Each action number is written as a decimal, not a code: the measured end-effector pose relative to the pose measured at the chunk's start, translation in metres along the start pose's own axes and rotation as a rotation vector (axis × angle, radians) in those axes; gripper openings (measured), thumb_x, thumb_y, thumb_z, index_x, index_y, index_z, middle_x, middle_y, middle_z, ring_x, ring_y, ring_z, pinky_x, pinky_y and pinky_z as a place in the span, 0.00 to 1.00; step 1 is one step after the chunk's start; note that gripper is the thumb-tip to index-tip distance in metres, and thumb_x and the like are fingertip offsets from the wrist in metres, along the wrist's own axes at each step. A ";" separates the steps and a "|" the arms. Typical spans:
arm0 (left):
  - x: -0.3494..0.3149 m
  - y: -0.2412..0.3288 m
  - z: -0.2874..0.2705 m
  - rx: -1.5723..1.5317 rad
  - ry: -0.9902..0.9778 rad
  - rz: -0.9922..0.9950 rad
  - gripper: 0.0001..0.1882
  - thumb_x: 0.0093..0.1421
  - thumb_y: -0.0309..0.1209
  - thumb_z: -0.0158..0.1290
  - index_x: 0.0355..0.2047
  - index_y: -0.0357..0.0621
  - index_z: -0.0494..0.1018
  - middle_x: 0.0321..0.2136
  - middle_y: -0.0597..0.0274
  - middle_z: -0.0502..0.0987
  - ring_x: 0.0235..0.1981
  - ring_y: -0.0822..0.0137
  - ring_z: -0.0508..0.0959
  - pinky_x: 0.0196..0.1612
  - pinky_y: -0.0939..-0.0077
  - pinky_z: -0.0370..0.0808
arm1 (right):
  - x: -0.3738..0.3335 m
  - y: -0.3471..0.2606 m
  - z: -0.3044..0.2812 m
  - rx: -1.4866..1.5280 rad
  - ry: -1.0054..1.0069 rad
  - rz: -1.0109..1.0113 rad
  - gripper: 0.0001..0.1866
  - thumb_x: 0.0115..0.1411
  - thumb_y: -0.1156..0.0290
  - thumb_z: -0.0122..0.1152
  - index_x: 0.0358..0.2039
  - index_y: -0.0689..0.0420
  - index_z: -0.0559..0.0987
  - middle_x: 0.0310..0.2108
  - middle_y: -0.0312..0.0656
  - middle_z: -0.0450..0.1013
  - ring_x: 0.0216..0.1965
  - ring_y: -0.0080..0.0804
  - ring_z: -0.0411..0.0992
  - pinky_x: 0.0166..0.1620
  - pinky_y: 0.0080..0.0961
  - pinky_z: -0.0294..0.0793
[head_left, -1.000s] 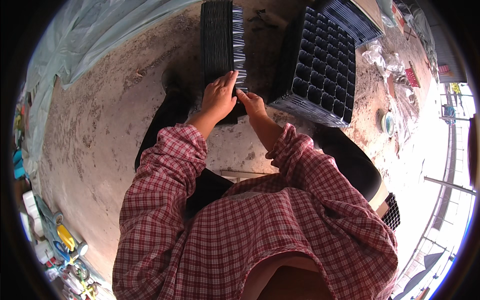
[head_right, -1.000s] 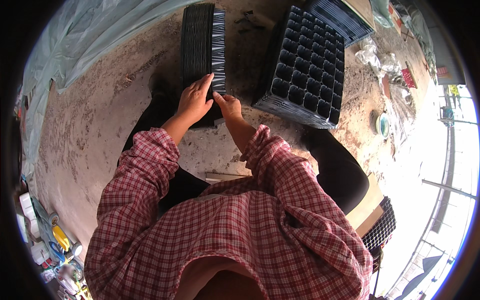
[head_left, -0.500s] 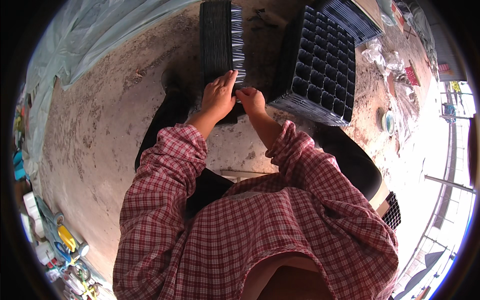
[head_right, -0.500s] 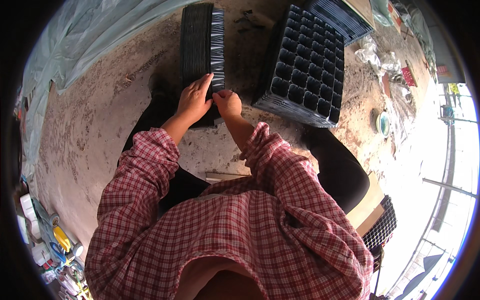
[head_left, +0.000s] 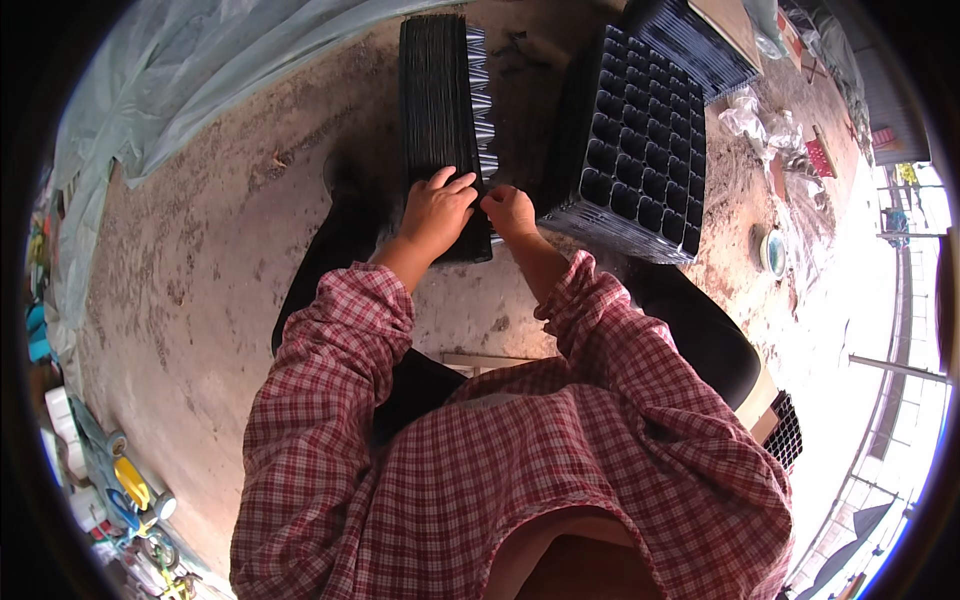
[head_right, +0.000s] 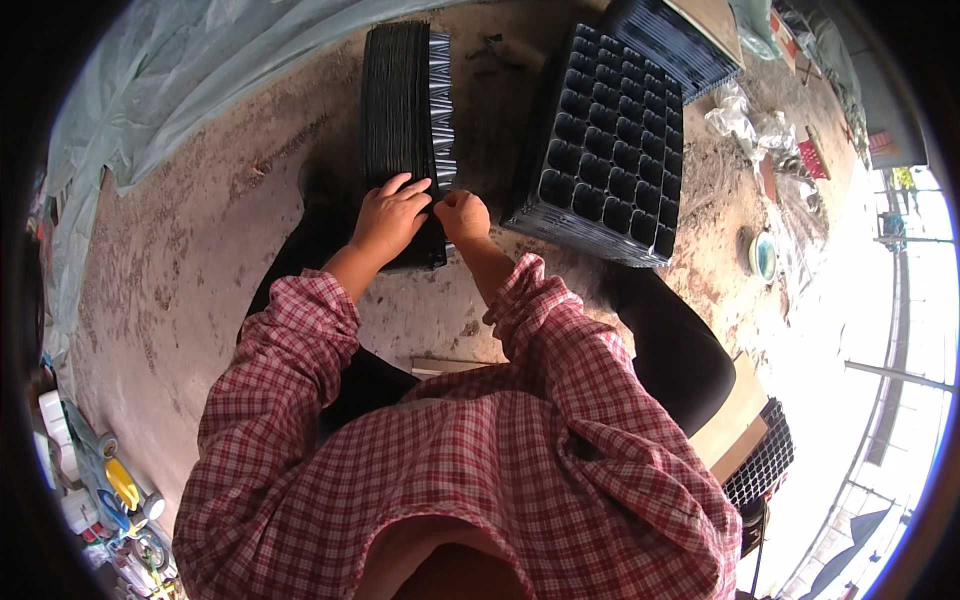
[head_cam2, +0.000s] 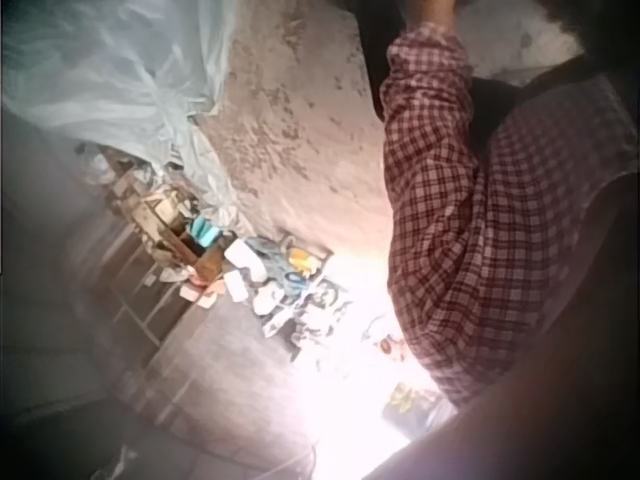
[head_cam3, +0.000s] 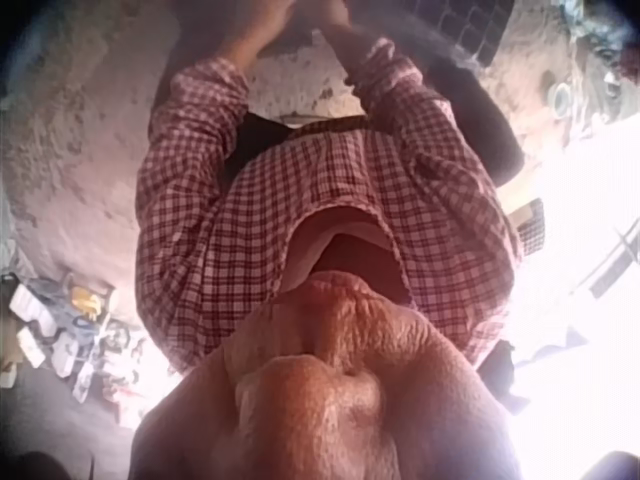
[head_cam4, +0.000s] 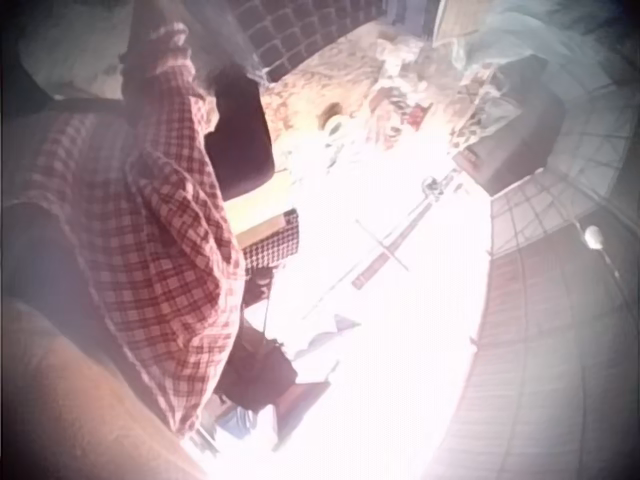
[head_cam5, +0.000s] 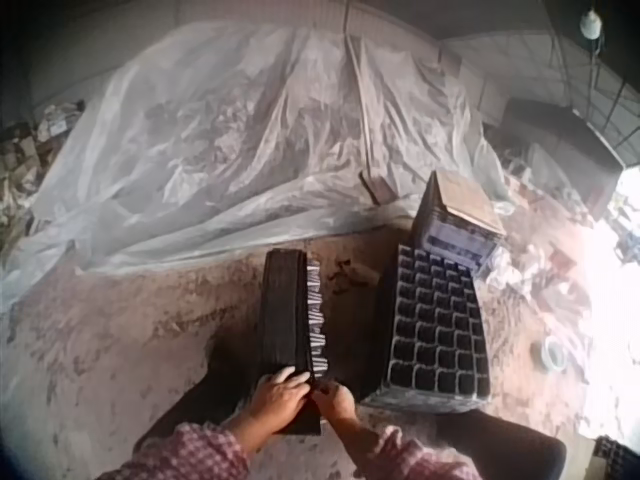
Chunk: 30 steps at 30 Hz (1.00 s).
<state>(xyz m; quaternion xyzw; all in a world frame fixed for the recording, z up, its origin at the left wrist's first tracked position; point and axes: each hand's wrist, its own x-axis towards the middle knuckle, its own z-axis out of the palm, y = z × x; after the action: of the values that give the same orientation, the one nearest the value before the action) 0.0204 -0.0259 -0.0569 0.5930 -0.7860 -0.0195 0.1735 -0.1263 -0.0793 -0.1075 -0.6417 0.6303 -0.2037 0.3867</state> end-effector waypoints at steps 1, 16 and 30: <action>-0.001 -0.001 0.001 0.002 -0.013 -0.012 0.10 0.50 0.32 0.54 0.34 0.48 0.72 0.49 0.71 0.70 0.54 0.63 0.64 0.47 0.64 0.67 | 0.002 0.007 -0.002 0.009 0.010 0.023 0.12 0.44 0.62 0.56 0.25 0.56 0.79 0.24 0.48 0.75 0.30 0.44 0.74 0.35 0.34 0.72; 0.004 0.006 -0.013 -0.063 -0.059 -0.040 0.14 0.49 0.34 0.56 0.37 0.46 0.72 0.50 0.67 0.68 0.54 0.60 0.63 0.49 0.62 0.65 | -0.015 0.037 -0.044 -0.198 0.079 -0.073 0.41 0.45 0.75 0.50 0.61 0.50 0.49 0.42 0.57 0.68 0.42 0.52 0.68 0.46 0.38 0.68; 0.002 0.006 -0.010 -0.076 -0.065 -0.049 0.16 0.48 0.33 0.58 0.38 0.44 0.72 0.51 0.65 0.68 0.55 0.57 0.62 0.49 0.60 0.65 | -0.030 0.031 -0.247 0.683 0.197 -0.293 0.26 0.52 0.84 0.46 0.54 0.59 0.64 0.44 0.38 0.70 0.44 0.28 0.69 0.47 0.22 0.69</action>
<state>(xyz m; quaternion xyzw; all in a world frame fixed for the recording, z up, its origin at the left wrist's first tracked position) 0.0174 -0.0244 -0.0454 0.6042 -0.7752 -0.0728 0.1695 -0.3349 -0.1063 0.0282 -0.5364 0.4617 -0.5160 0.4825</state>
